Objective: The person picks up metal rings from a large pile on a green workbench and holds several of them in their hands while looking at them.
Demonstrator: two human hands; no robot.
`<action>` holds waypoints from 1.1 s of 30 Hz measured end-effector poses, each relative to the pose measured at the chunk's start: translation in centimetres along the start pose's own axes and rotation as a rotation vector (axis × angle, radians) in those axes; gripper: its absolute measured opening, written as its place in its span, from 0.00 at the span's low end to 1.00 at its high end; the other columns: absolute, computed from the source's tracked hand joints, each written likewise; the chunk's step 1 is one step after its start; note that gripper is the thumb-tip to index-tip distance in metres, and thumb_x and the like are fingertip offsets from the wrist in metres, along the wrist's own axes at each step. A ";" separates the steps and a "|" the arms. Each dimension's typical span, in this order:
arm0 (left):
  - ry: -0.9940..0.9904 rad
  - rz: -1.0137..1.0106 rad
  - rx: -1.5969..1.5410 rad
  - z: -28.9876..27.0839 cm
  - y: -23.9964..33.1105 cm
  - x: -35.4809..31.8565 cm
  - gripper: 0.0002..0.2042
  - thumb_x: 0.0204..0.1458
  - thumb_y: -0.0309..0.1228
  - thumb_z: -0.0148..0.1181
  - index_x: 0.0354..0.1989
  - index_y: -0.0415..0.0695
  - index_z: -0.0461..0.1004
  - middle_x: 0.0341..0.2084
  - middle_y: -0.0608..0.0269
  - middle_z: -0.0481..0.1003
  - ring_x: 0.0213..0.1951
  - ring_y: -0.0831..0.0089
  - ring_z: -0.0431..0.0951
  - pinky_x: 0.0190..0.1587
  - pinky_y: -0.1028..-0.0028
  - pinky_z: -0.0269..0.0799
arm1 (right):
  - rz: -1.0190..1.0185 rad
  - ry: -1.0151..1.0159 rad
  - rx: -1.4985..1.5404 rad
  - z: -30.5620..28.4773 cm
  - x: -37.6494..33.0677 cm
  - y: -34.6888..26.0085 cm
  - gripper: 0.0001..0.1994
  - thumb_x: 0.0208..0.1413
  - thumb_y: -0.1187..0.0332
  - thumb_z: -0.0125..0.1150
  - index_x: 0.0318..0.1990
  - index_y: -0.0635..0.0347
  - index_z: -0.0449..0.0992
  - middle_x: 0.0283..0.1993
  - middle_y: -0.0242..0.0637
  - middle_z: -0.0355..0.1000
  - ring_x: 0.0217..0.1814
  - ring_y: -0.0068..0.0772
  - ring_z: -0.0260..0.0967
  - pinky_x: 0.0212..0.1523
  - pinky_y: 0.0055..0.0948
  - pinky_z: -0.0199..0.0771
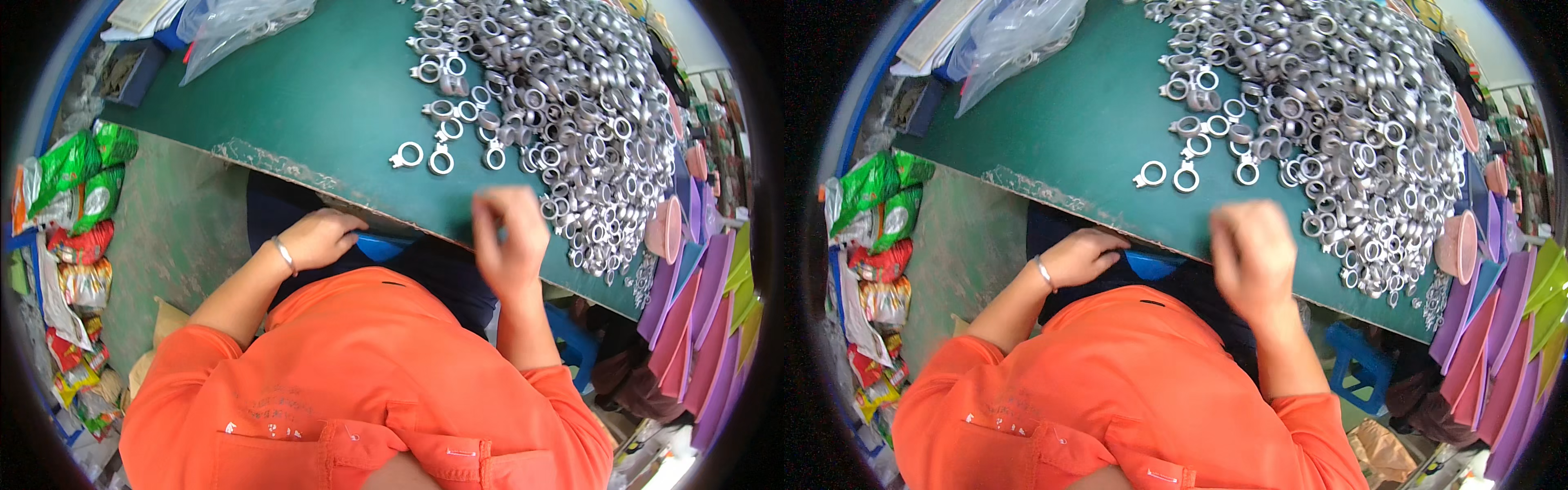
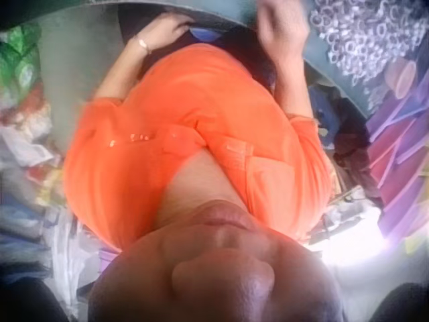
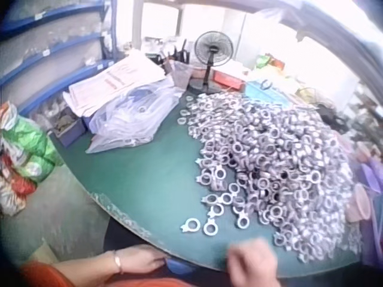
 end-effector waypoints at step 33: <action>0.691 0.190 0.029 -8.7 11.1 3.4 0.10 0.46 0.20 0.58 0.39 0.40 0.74 0.31 0.61 0.69 0.27 0.76 0.69 0.28 0.79 0.65 | 0.330 -0.390 0.330 -0.9 4.6 1.0 0.07 0.47 0.69 0.63 0.31 0.63 0.75 0.27 0.35 0.68 0.27 0.27 0.67 0.27 0.25 0.68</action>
Point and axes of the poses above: each hand's wrist, its own x-axis towards the middle knuckle, its own z-axis out of the palm, y = z × x, the point moved 4 cm from there along x, towards the middle knuckle
